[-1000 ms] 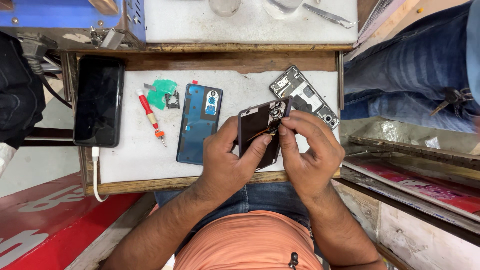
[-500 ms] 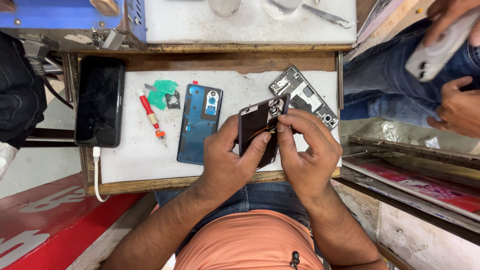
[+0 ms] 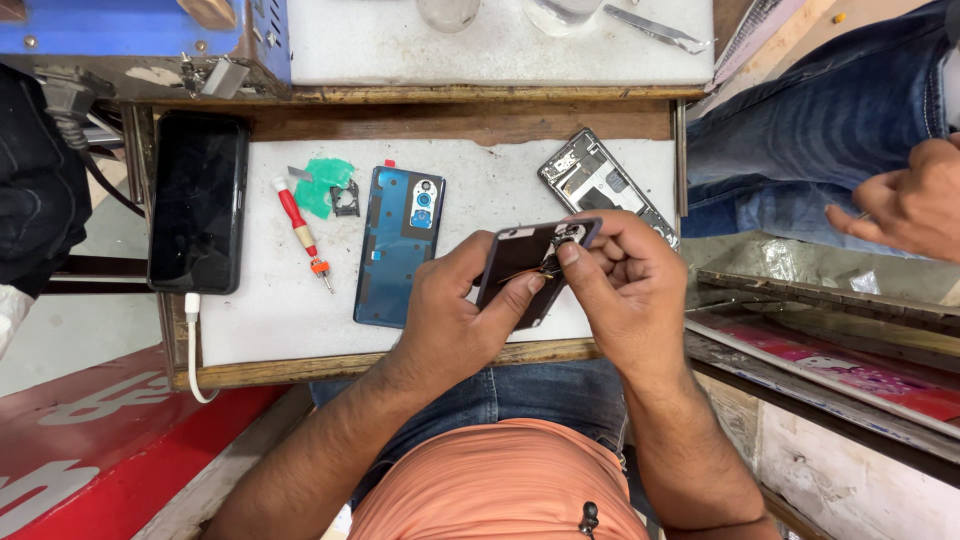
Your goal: The person cleans the camera module area of a disassembled smartphone with a spray bottle and then reattaches the camera module and its flex cable. They handle the phone chassis, camera module, and flex cable, and place the back cover aside.
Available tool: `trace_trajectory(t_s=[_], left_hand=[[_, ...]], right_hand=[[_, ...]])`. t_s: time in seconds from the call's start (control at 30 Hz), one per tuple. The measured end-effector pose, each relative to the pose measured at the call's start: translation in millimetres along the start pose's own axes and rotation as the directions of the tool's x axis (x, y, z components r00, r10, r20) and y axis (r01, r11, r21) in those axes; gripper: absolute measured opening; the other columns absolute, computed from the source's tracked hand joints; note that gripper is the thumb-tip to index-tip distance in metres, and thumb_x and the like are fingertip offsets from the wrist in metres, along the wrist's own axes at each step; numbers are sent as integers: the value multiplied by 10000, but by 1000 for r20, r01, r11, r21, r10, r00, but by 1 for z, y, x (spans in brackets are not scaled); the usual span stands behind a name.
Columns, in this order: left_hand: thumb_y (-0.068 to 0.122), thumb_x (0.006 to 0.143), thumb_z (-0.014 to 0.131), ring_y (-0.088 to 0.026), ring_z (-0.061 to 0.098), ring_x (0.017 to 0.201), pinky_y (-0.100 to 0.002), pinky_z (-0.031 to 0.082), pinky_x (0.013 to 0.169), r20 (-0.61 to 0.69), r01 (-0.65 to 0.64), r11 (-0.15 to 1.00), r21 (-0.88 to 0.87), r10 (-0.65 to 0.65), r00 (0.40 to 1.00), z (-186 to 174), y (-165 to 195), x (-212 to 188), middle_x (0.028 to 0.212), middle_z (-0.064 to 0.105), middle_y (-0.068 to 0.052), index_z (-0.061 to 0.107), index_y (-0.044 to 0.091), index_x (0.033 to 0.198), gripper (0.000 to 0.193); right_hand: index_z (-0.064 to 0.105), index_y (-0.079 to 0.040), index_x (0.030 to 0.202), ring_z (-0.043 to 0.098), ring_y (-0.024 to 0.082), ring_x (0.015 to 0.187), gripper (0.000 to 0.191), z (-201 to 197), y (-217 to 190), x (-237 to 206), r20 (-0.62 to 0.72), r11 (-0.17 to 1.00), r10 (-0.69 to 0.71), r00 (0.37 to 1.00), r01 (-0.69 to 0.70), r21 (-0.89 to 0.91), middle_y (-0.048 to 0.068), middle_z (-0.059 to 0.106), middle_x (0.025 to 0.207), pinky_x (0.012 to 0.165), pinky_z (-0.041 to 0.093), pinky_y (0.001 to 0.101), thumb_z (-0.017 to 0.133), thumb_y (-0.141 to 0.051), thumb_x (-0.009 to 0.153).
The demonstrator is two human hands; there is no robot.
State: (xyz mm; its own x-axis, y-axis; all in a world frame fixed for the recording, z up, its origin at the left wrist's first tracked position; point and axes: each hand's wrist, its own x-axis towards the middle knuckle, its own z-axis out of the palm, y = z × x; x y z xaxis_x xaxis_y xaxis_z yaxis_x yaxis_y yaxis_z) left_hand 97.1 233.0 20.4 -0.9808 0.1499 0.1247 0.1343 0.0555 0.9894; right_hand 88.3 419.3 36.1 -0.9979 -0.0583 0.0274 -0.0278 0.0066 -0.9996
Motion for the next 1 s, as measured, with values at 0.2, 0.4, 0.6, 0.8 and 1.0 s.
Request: trace_trajectory(t_s=[0.2,0.4,0.6,0.8,1.0], left_hand=[[155,976,735,-220,790,782,-338,590,629,10,-101,988,115,101,995,-1,-5,0,850,738,-131,633,17,1046,186],[158,981,731,-258,782,875,-360,604,703,63,-89,987,130,82,995,-5,1,5,949,733,-154,602,10,1127,245],[158,910,764,-293,721,1008,-378,575,828,124,-252,965,77,241,963,-26,16,19,1104,684,-167,595,12,1235,394],[112,955,755,-243,770,938,-336,602,777,52,-170,966,196,163,985,-23,21,24,1008,749,-103,705,53,1109,173],[105,972,748,-233,786,915,-336,616,763,52,-283,931,229,278,959,-21,15,23,980,770,-90,710,56,1099,142]], right_hand=[[653,46,1195,677,54,904,179,-1,2,-1,-8,1000,1,1000,-2,-31,53,723,1014,776,546,161,664,42,1016],[663,17,1233,587,13,799,221,-6,2,-1,37,997,25,999,-22,-80,8,677,929,681,461,138,693,-10,1015],[709,-18,1183,490,-10,668,196,-3,-2,2,35,951,-10,999,21,-308,-35,664,839,559,364,145,736,-38,990],[719,-35,1164,544,13,694,168,3,-11,2,108,889,-20,994,67,-453,-15,708,863,591,429,168,703,-51,997],[717,-19,1130,641,58,830,114,4,-6,2,114,910,-104,988,141,-389,47,741,970,707,504,184,688,-15,1019]])
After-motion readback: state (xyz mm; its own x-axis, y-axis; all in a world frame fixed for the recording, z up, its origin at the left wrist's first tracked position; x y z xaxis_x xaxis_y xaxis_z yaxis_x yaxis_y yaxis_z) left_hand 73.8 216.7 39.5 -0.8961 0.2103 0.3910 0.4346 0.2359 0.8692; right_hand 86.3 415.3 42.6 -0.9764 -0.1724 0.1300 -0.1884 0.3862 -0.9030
